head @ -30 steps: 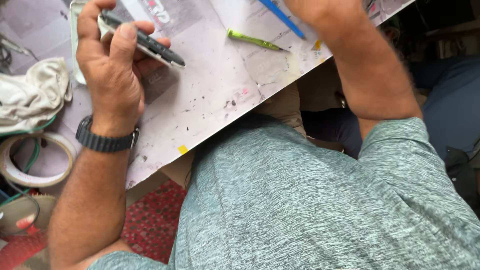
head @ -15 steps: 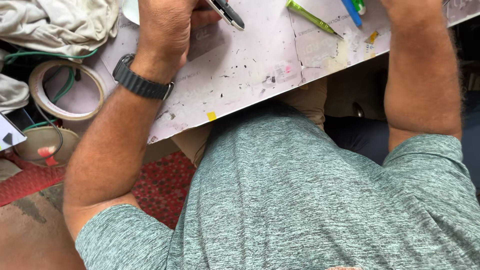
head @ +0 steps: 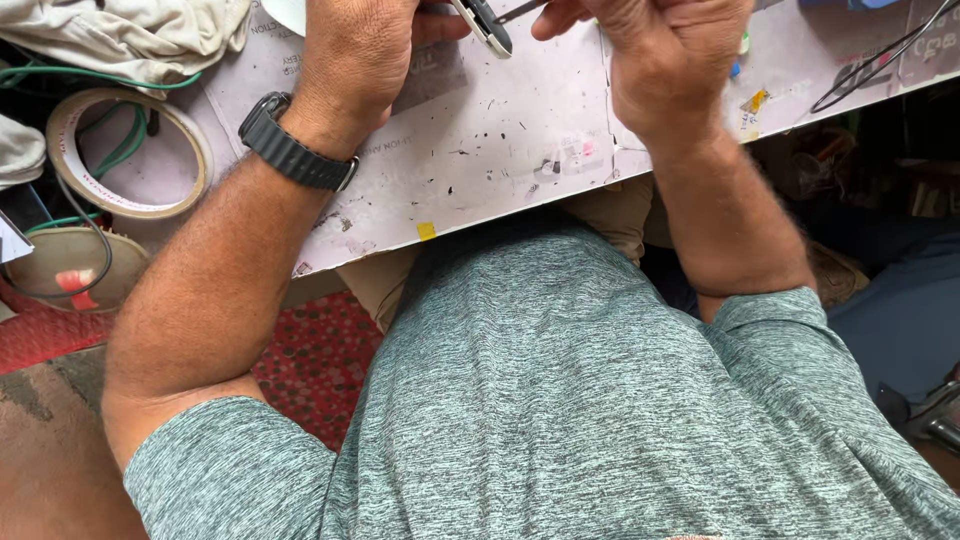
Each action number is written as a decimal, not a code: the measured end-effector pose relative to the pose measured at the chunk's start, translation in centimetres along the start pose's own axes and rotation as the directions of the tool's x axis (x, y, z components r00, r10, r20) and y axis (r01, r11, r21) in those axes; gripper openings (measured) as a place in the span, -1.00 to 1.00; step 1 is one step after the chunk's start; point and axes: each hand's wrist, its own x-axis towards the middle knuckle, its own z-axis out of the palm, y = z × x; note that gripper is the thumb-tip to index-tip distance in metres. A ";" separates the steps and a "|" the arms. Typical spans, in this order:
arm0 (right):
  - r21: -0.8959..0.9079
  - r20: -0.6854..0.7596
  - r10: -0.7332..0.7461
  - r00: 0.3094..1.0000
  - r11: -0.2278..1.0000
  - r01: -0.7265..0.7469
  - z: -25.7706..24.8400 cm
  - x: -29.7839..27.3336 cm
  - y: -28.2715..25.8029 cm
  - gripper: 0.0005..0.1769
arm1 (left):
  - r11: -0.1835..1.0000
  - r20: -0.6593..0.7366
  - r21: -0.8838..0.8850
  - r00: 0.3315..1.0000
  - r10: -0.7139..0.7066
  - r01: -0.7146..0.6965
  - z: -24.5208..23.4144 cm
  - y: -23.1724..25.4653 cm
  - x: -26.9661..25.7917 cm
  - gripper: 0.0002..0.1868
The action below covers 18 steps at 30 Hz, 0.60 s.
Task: The person disassembles a mobile phone by removing the back cover and battery. They then use a metal prying tool and a plastic opening pick to separate the phone's casing and internal components. The person continues to pry and adjust the phone's frame and internal parts using the tools.
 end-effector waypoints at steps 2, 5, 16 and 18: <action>-0.016 -0.020 -0.021 1.000 1.000 0.021 0.5 0.1 0.4 -0.77 | 0.999 0.001 0.032 1.000 0.000 0.000 0.1 0.1 0.0 -0.76; -0.010 0.009 -0.039 0.999 0.999 0.039 0.8 0.5 0.7 -0.77 | 0.995 -0.002 0.103 1.000 -0.007 0.007 0.1 0.4 -0.2 -0.74; -0.456 0.184 -0.257 0.949 0.832 0.315 1.5 1.3 -1.0 -0.78 | 0.990 -0.002 0.130 0.998 0.056 -0.055 0.7 0.3 -0.5 -0.79; -0.462 0.182 -0.221 0.958 0.841 0.282 1.5 1.1 -1.1 -0.79 | 0.964 0.045 0.238 0.993 0.109 -0.117 0.6 0.4 -0.5 -0.79</action>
